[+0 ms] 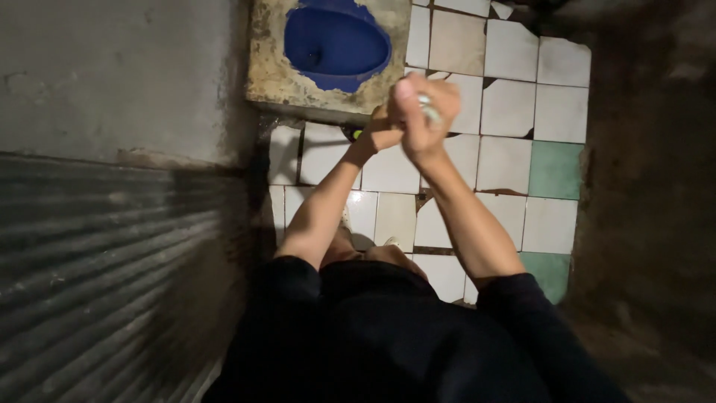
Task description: Scrubbing the bathroom floor tiles with a brush and later washing hands.
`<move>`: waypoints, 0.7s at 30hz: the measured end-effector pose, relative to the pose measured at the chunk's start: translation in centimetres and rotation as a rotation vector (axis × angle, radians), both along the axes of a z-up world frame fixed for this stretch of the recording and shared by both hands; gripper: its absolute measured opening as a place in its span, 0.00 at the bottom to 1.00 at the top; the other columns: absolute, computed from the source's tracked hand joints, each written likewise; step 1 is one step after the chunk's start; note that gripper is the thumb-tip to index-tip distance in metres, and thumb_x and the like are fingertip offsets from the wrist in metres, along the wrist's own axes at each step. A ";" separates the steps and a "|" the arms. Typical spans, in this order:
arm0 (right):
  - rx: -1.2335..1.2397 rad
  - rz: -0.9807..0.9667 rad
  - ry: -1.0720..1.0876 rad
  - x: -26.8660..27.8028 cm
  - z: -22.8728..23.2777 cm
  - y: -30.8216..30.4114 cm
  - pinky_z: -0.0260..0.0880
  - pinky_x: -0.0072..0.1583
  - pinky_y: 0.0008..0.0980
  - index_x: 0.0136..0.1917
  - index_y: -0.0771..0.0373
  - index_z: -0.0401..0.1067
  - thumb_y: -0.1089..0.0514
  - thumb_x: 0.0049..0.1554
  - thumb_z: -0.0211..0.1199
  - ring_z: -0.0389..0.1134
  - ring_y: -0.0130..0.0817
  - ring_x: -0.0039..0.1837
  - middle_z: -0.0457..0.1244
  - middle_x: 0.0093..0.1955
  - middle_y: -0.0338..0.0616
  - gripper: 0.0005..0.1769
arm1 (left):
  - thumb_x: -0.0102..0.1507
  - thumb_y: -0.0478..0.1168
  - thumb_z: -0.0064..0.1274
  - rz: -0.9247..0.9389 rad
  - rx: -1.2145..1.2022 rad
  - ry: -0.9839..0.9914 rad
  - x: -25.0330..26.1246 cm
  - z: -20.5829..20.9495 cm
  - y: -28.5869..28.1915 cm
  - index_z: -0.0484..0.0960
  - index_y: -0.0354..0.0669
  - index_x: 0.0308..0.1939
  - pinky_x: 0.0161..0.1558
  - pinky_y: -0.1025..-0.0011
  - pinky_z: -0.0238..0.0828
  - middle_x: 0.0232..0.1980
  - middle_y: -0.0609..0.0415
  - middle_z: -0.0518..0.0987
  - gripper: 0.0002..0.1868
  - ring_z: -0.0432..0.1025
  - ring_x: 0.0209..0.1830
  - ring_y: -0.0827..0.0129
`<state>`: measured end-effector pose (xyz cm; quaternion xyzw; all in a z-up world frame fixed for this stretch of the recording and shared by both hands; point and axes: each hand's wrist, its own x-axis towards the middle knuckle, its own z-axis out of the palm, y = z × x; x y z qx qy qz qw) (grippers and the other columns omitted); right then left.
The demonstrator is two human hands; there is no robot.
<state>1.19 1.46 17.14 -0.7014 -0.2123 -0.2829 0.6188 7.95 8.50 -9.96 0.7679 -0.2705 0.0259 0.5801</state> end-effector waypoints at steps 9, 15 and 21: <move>0.370 -0.010 0.098 1.9 -0.6 1.8 0.47 0.29 0.30 0.25 0.61 0.53 0.56 0.68 0.50 0.51 0.27 0.23 0.51 0.22 0.38 0.29 | 0.55 0.39 0.56 0.092 0.266 0.040 3.6 -3.2 5.9 0.76 0.42 0.20 0.28 0.61 0.69 0.20 0.48 0.76 0.10 0.72 0.20 0.56; 0.324 -0.004 0.116 1.9 1.4 0.3 0.46 0.29 0.29 0.27 0.62 0.53 0.57 0.68 0.52 0.49 0.27 0.24 0.50 0.24 0.39 0.28 | 0.60 0.36 0.56 0.076 0.117 0.102 2.6 -3.7 -1.6 0.79 0.36 0.26 0.32 0.63 0.67 0.25 0.43 0.75 0.09 0.69 0.23 0.55; 0.139 0.062 0.079 2.3 0.3 3.8 0.49 0.30 0.29 0.27 0.64 0.57 0.56 0.67 0.54 0.53 0.29 0.27 0.54 0.24 0.41 0.27 | 0.52 0.37 0.56 -0.077 -0.088 0.060 2.3 1.0 6.2 0.80 0.38 0.27 0.28 0.65 0.67 0.23 0.48 0.78 0.05 0.72 0.23 0.58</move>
